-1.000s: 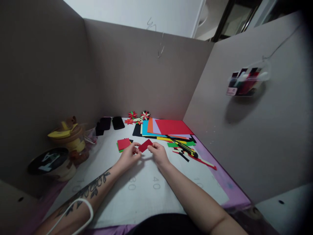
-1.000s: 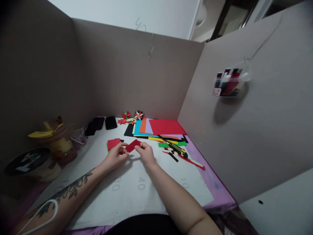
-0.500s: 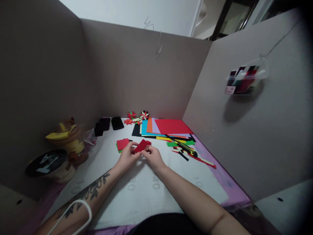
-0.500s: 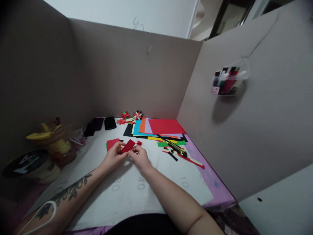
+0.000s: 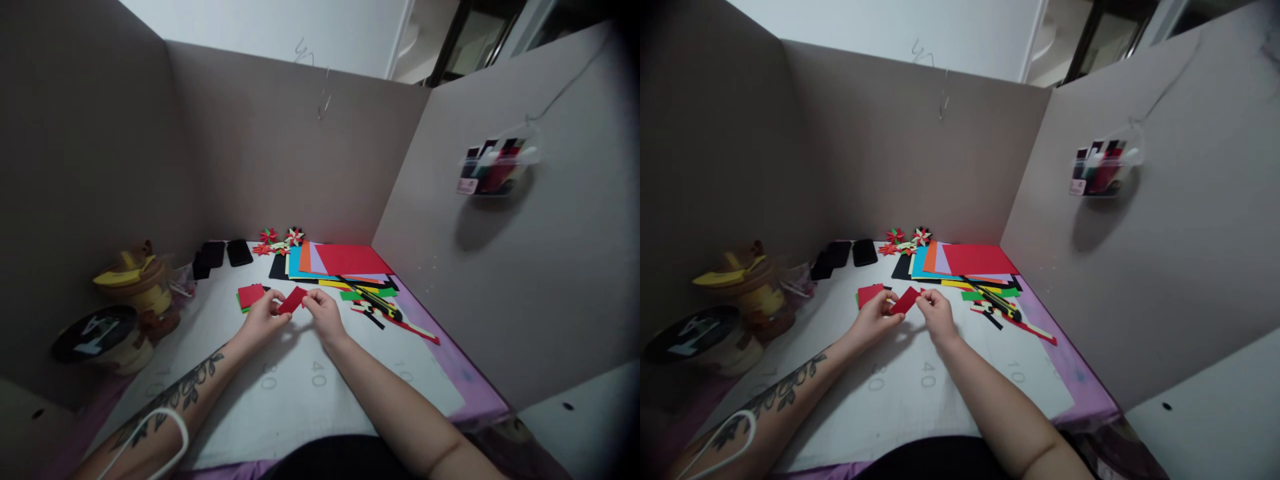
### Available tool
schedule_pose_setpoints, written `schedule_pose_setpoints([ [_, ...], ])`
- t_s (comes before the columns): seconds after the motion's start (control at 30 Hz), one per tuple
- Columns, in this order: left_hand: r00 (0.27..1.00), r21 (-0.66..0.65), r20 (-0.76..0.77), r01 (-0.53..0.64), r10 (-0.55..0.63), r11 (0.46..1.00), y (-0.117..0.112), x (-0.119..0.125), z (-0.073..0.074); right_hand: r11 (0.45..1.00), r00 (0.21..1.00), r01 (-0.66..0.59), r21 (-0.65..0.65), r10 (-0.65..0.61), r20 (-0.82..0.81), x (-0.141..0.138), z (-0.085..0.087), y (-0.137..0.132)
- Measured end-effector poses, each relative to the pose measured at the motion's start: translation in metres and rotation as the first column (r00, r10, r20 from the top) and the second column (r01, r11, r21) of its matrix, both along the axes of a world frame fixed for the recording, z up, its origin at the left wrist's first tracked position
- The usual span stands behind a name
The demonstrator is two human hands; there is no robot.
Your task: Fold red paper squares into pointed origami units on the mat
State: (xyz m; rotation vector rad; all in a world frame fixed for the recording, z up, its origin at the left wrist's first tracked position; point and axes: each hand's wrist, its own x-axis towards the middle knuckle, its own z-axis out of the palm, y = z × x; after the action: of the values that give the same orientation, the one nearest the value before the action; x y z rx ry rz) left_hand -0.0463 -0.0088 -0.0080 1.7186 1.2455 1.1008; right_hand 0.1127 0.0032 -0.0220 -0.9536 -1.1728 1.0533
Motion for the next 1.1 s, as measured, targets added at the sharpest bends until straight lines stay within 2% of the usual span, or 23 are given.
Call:
schedule_pose_setpoints([
  [0.2, 0.998, 0.077, -0.060, -0.010, 0.014, 0.997, 0.002, -0.004, -0.002, 0.999, 0.994, -0.028, 0.018, 0.030, -0.109, -0.002, -0.004, 0.003],
  [0.33, 0.991, 0.096, -0.130, -0.012, 0.025, 0.995, 0.001, -0.007, -0.004, 0.999, 0.987, 0.049, 0.015, -0.046, -0.154, 0.006, 0.001, 0.008],
  [0.4, 0.985, 0.118, -0.165, -0.035, 0.054, 0.992, 0.001, -0.009, -0.006, 0.995, 0.991, 0.082, 0.057, -0.076, -0.109, 0.010, 0.004, 0.009],
  [0.5, 0.972, 0.167, -0.217, -0.055, 0.091, 0.984, 0.002, -0.010, -0.008, 0.990, 0.999, 0.035, 0.137, -0.037, 0.012, 0.012, 0.006, 0.007],
  [0.67, 0.944, 0.217, -0.309, -0.047, 0.114, 0.975, 0.003, -0.012, -0.011, 0.984, 0.987, -0.014, 0.176, -0.014, 0.160, 0.009, 0.004, 0.003],
  [0.77, 0.937, 0.215, -0.328, -0.046, 0.116, 0.976, 0.004, -0.012, -0.012, 0.978, 0.983, -0.016, 0.210, -0.023, 0.184, 0.008, 0.003, 0.002],
  [0.93, 0.927, 0.257, -0.351, -0.044, 0.136, 0.965, 0.004, -0.011, -0.012, 0.975, 0.971, -0.095, 0.201, 0.046, 0.235, 0.008, 0.000, 0.001],
  [1.1, 0.904, 0.288, -0.386, -0.070, 0.183, 0.955, 0.003, -0.011, -0.015, 0.976, 0.971, -0.087, 0.197, 0.039, 0.236, 0.009, 0.000, 0.002],
])
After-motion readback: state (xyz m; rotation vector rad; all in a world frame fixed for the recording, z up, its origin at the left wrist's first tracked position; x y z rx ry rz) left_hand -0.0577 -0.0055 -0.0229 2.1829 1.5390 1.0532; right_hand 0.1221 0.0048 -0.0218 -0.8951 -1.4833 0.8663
